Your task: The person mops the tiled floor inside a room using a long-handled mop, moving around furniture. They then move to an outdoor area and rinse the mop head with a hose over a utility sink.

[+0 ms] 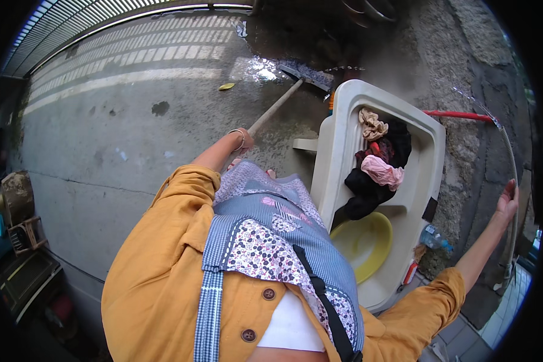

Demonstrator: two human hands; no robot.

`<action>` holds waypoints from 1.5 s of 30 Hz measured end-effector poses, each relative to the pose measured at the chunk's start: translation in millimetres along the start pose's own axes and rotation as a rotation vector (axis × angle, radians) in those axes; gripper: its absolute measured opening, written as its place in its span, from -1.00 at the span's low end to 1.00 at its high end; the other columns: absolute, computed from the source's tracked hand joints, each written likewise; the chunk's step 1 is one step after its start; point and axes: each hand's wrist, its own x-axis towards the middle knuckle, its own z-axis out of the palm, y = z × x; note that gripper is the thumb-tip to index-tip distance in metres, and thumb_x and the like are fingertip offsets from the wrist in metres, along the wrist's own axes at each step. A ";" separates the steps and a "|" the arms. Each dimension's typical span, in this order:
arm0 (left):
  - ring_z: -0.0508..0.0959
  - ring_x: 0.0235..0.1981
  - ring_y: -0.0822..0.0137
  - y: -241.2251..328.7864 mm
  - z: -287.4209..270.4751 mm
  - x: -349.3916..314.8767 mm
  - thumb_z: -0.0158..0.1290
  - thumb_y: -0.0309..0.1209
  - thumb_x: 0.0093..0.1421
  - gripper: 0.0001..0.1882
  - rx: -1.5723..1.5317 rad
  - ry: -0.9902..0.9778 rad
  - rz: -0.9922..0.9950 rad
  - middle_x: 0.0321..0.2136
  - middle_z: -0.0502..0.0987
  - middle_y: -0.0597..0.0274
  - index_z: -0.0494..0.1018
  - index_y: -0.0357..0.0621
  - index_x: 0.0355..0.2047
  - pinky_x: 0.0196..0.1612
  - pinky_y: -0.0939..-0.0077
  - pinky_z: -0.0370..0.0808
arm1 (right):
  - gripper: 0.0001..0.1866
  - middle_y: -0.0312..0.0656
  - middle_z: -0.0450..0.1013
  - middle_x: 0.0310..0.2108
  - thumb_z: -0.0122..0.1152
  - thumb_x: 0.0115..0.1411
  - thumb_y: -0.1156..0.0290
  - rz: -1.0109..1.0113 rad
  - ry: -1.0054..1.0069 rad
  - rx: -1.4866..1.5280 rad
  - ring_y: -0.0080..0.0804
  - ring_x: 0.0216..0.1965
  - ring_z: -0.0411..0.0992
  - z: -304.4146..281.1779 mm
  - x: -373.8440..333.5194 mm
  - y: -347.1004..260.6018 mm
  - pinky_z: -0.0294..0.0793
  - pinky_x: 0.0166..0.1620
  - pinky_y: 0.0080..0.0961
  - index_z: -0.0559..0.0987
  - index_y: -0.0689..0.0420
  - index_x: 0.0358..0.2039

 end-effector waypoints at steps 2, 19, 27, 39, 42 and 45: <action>0.47 -0.71 0.30 -20.9 -1.0 16.1 -0.07 -0.57 -0.23 -0.92 -0.318 -0.039 0.019 -0.65 0.46 0.03 0.41 -0.29 -0.75 -0.68 0.45 0.39 | -0.80 0.08 0.36 -0.35 -0.10 0.03 0.60 -0.001 0.013 -0.001 -0.22 -0.29 0.37 9.5 -3.8 2.0 0.40 -0.14 -0.46 0.36 0.46 -0.33; 0.12 -0.88 0.68 48.3 -29.0 -111.5 -0.27 -0.46 0.08 -0.73 -2.001 -1.199 0.203 -0.84 0.12 0.50 0.10 -0.07 -0.76 -0.84 0.83 0.16 | -0.80 0.07 0.36 -0.34 -0.11 0.04 0.59 -0.015 0.024 -0.002 -0.22 -0.27 0.36 -4.8 7.3 3.3 0.39 -0.13 -0.45 0.36 0.47 -0.33; 0.14 -0.89 0.67 59.1 -29.2 -125.3 -0.32 -0.53 0.09 -0.87 -2.139 -1.305 0.390 -0.84 0.11 0.48 0.11 -0.16 -0.60 -0.86 0.82 0.19 | -0.80 0.07 0.36 -0.36 -0.09 0.02 0.60 -0.036 0.068 -0.028 -0.22 -0.29 0.37 -10.0 12.5 6.0 0.40 -0.14 -0.44 0.36 0.47 -0.34; 0.12 -0.87 0.68 14.6 -5.8 -30.6 -0.23 -0.53 0.00 -0.77 -2.030 -1.236 0.139 -0.85 0.12 0.47 0.08 -0.09 -0.76 -0.83 0.83 0.20 | -0.84 0.07 0.36 -0.39 -0.09 0.02 0.63 -0.036 0.119 -0.023 -0.21 -0.33 0.38 20.9 -12.5 2.0 0.43 -0.18 -0.45 0.36 0.46 -0.38; 0.12 -0.87 0.68 -2.8 -0.8 -25.7 -0.23 -0.53 0.00 -0.73 -2.042 -1.261 0.101 -0.85 0.12 0.48 0.07 -0.06 -0.80 -0.83 0.83 0.20 | -0.83 0.07 0.36 -0.39 -0.09 0.01 0.63 -0.047 0.098 -0.038 -0.21 -0.33 0.38 20.9 -10.7 3.0 0.43 -0.18 -0.44 0.37 0.46 -0.38; 0.11 -0.88 0.67 -8.5 4.3 -20.6 -0.22 -0.49 0.00 -0.71 -1.947 -1.173 0.025 -0.87 0.10 0.50 0.06 -0.04 -0.82 -0.85 0.81 0.18 | -0.83 0.06 0.36 -0.39 -0.08 0.00 0.62 -0.044 0.079 -0.033 -0.21 -0.33 0.38 13.5 -6.1 0.4 0.42 -0.18 -0.44 0.37 0.46 -0.38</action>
